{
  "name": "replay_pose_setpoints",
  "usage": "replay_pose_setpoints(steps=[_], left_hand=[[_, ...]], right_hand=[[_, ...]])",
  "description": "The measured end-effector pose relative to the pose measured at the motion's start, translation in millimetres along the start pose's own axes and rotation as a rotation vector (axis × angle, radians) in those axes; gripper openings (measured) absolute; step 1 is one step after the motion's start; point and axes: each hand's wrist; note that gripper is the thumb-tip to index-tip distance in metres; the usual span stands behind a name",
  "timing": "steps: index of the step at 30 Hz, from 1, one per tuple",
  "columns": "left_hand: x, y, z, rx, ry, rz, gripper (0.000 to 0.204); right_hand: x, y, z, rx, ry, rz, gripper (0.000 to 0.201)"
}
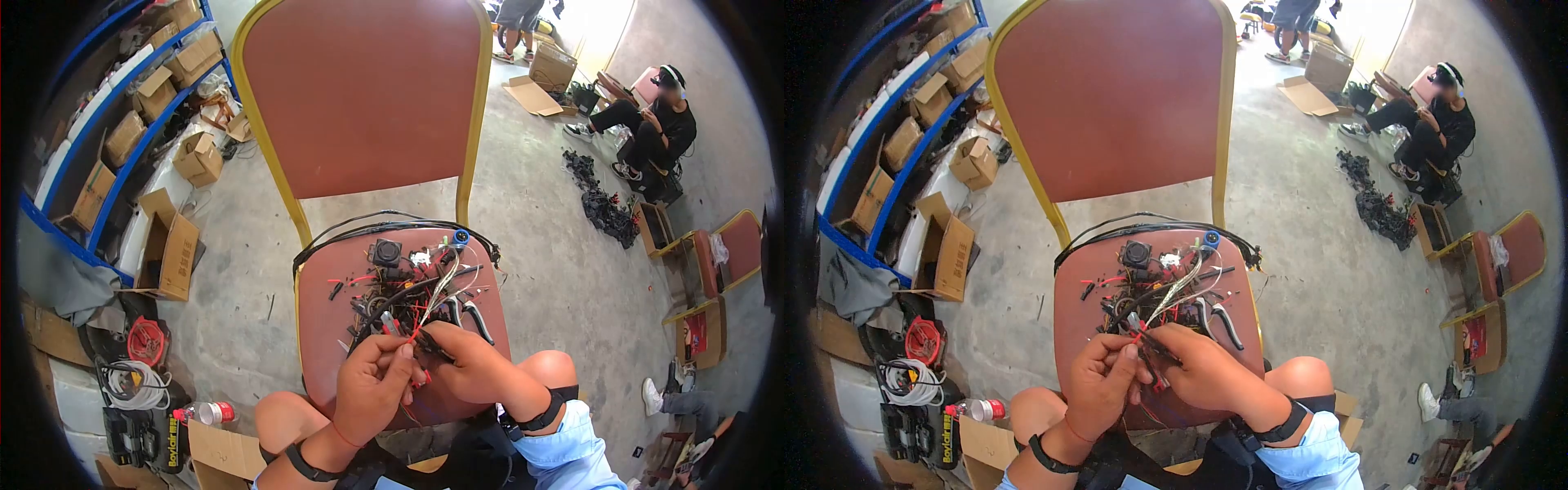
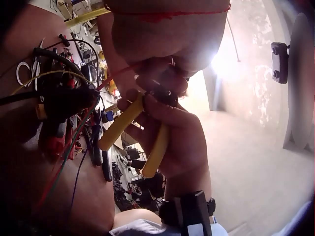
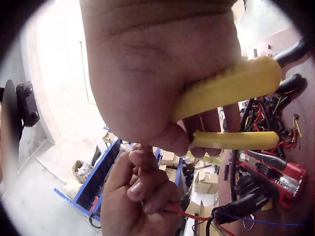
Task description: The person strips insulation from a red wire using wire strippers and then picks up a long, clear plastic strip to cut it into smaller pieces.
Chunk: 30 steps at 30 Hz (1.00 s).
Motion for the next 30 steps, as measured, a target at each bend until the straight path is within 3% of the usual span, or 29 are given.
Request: replay_pose_setpoints(steps=[17, 20, 30], left_hand=[[2.3, 0.3, -0.1, 0.015, -0.022, 0.007, 0.016], [1.7, 0.1, 0.0, 0.007, -0.020, -0.001, 0.016], [3.1, 1.5, -1.5, -0.007, 0.002, 0.004, 0.015]], right_hand=[[0.0, -1.0, 0.3, 0.044, 0.012, 0.066, 0.047], [1.2, 2.9, 0.2, -0.049, -0.060, 0.035, 0.026], [-0.1, 4.2, 0.7, -0.041, -0.096, 0.061, 0.030]])
Point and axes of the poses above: each hand's wrist, its own z-axis away from the middle knuckle, its own y-axis out of the palm, x = y × z, and after that the axes turned 4 degrees about -y, right-handed
